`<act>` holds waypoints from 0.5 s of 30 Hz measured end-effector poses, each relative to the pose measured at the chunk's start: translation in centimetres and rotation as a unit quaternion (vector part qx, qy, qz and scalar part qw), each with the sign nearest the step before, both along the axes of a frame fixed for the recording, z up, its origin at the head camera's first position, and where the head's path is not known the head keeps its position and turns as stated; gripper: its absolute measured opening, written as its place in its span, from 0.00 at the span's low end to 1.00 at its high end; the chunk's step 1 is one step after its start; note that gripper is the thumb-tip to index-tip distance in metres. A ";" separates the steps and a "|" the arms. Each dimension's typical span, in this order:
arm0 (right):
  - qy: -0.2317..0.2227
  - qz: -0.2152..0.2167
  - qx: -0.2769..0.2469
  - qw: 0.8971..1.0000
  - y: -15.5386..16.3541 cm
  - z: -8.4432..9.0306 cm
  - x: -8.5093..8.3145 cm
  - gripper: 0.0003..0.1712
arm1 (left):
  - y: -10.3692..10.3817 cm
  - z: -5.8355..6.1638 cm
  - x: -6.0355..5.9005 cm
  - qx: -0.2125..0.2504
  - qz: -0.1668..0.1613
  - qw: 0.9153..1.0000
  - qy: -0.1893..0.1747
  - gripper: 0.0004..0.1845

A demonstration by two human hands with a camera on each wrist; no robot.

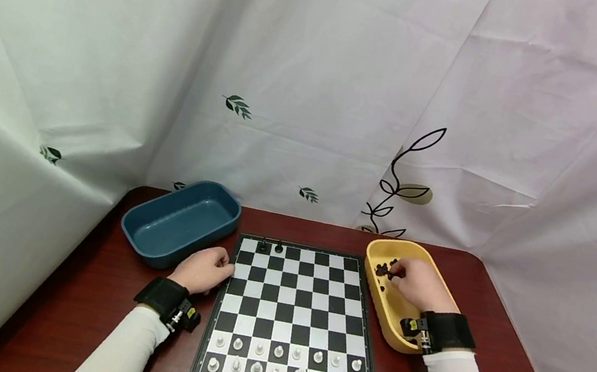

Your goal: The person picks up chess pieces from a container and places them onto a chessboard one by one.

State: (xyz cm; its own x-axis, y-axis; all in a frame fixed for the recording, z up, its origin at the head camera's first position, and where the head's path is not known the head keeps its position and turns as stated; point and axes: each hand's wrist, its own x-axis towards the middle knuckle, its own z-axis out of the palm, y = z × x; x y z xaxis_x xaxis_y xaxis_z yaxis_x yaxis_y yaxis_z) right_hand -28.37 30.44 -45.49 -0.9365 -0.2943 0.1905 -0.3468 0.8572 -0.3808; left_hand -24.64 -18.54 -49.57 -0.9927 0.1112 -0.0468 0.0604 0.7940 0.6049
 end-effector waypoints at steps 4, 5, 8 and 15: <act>0.033 -0.015 -0.001 0.999 -0.3 0.5 0.0 0.05 | -0.1 0.0 0.0 -0.001 0.002 1.000 -0.001 0.11; 0.042 -0.019 -0.003 0.999 -0.4 0.7 0.0 0.06 | -0.1 -0.1 0.0 -0.002 0.002 1.000 -0.002 0.11; 0.069 -0.023 -0.009 0.997 -0.7 1.2 0.2 0.08 | -0.1 -0.1 0.0 -0.003 0.003 1.000 -0.003 0.12; 0.101 -0.017 -0.027 0.994 -1.9 2.5 0.7 0.10 | -0.1 -0.2 -0.1 0.000 0.002 1.000 -0.002 0.12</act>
